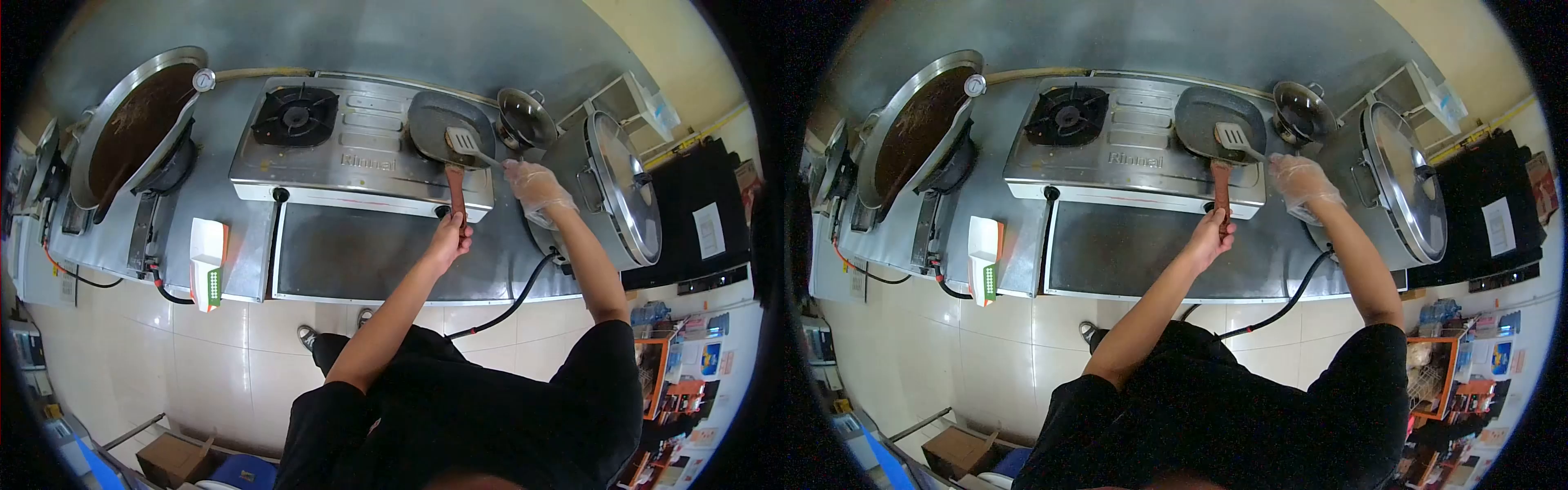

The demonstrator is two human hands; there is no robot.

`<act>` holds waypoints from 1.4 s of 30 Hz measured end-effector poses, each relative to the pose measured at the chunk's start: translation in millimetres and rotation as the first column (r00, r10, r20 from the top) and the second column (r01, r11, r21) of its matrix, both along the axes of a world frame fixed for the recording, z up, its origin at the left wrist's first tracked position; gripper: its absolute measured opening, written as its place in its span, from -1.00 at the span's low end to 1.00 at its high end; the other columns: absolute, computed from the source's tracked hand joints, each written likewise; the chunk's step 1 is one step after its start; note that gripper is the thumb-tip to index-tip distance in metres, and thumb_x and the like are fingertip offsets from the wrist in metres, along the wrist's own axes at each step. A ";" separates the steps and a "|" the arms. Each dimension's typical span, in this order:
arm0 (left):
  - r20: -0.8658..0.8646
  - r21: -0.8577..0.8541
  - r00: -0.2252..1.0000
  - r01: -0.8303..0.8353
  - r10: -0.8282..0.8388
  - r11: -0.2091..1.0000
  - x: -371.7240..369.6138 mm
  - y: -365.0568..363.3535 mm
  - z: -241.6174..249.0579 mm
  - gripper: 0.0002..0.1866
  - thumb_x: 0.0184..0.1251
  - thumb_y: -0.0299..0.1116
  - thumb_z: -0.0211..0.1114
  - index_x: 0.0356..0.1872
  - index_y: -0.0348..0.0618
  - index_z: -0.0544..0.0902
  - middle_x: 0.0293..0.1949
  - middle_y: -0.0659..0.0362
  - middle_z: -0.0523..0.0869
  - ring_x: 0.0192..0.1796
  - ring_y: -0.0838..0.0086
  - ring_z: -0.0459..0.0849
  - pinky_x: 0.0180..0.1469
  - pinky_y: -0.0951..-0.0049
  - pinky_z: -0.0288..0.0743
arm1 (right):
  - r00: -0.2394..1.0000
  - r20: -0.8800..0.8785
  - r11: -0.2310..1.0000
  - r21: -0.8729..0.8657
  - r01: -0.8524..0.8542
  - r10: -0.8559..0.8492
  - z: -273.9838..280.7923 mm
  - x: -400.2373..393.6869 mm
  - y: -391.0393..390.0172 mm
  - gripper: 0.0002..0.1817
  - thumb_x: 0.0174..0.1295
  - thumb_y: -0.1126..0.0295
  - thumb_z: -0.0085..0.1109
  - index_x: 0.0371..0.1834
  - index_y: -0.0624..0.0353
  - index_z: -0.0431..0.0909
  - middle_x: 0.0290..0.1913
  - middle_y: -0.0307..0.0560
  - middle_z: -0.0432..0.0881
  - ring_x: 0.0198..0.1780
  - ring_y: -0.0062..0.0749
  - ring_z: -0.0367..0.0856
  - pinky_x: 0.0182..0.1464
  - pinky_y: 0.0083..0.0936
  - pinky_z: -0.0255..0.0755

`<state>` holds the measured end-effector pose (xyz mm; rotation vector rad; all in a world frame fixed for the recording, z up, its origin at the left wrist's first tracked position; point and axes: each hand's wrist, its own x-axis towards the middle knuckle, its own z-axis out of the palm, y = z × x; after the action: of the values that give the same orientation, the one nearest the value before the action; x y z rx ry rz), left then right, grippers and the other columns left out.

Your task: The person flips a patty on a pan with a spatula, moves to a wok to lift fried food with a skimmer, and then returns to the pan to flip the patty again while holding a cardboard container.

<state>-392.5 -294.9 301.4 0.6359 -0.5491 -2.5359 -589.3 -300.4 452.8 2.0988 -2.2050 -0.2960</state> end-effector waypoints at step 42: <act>-0.191 0.046 0.978 -0.072 0.079 0.996 6.8 4.8 -12.8 -0.78 0.61 -0.12 -0.12 -0.11 0.00 0.36 -0.52 0.36 0.38 -0.59 0.69 0.18 -0.51 0.61 0.13 | 0.961 -0.245 0.986 0.137 -0.093 0.124 -32.8 37.2 -25.3 -0.62 0.28 0.45 -0.06 0.07 0.54 0.36 -0.36 0.21 0.70 -0.34 -0.04 0.75 -0.39 -0.21 0.61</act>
<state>-385.8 -290.1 288.6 0.4099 -0.4010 -2.5060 -552.1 -325.7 420.0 2.0965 -1.9651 -0.6681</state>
